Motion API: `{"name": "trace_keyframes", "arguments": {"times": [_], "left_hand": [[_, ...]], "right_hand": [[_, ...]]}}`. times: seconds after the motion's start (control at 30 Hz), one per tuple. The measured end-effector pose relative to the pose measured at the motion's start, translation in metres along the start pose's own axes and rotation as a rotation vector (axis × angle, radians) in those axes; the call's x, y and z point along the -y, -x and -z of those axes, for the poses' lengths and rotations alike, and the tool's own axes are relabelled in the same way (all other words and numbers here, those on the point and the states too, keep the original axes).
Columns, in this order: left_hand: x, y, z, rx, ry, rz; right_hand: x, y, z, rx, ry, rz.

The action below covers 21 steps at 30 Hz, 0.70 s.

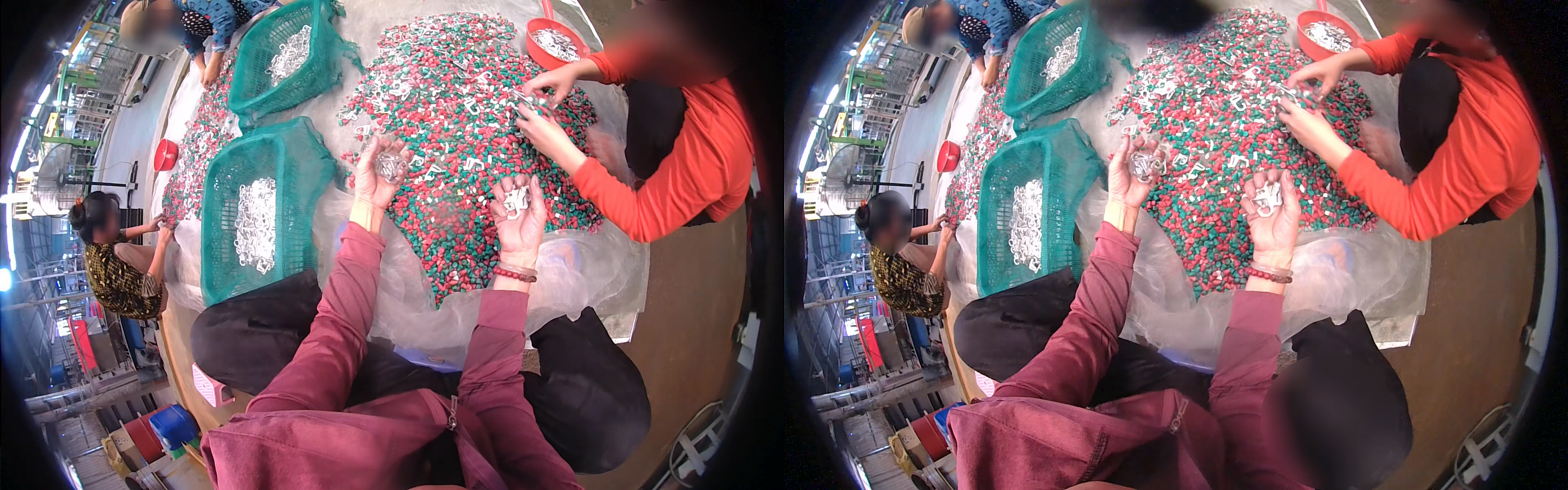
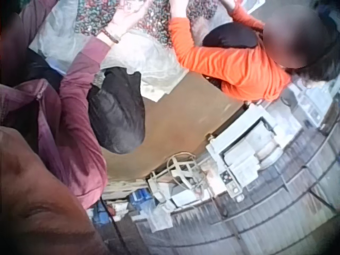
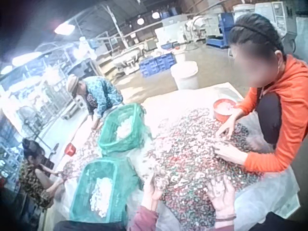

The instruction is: The person sits on the floor and sorts small red, green, and white plastic pieces by hand, placing selected white pieces into a green basket. The person repeatedly picks, sifts, and transfers pieces from a large pile on a plastic sheet into the basket.

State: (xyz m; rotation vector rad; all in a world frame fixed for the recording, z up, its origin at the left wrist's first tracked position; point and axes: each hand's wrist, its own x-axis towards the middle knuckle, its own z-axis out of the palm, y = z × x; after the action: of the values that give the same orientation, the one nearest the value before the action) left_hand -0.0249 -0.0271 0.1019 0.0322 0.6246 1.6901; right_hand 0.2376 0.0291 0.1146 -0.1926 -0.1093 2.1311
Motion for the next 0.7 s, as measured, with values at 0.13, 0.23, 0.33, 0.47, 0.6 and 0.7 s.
{"name": "trace_keyframes", "arguments": {"times": [0.13, 0.23, 0.33, 0.47, 0.6, 0.7], "left_hand": [[0.024, -0.040, 0.024, -0.170, -0.418, 0.064], [0.045, -0.067, 0.046, -0.022, -1.489, -0.087], [0.062, -0.077, 0.066, -0.006, -2.177, -0.290], [0.056, -0.085, 0.072, 0.052, -2.116, -0.310], [0.021, -0.067, 0.065, -0.006, -1.384, 0.007], [0.006, -0.035, 0.060, 0.035, -0.539, 0.153]], "right_hand": [[-0.007, -0.003, 0.016, -0.164, 0.074, -0.085], [-0.013, -0.006, 0.032, -0.404, 0.515, -0.066], [-0.022, -0.024, 0.052, -0.524, 0.915, -0.086], [-0.031, -0.075, 0.083, -0.429, 1.661, 0.025], [-0.044, -0.114, 0.100, -0.375, 2.182, -0.043], [-0.050, -0.118, 0.104, -0.325, 2.390, -0.130]]}}
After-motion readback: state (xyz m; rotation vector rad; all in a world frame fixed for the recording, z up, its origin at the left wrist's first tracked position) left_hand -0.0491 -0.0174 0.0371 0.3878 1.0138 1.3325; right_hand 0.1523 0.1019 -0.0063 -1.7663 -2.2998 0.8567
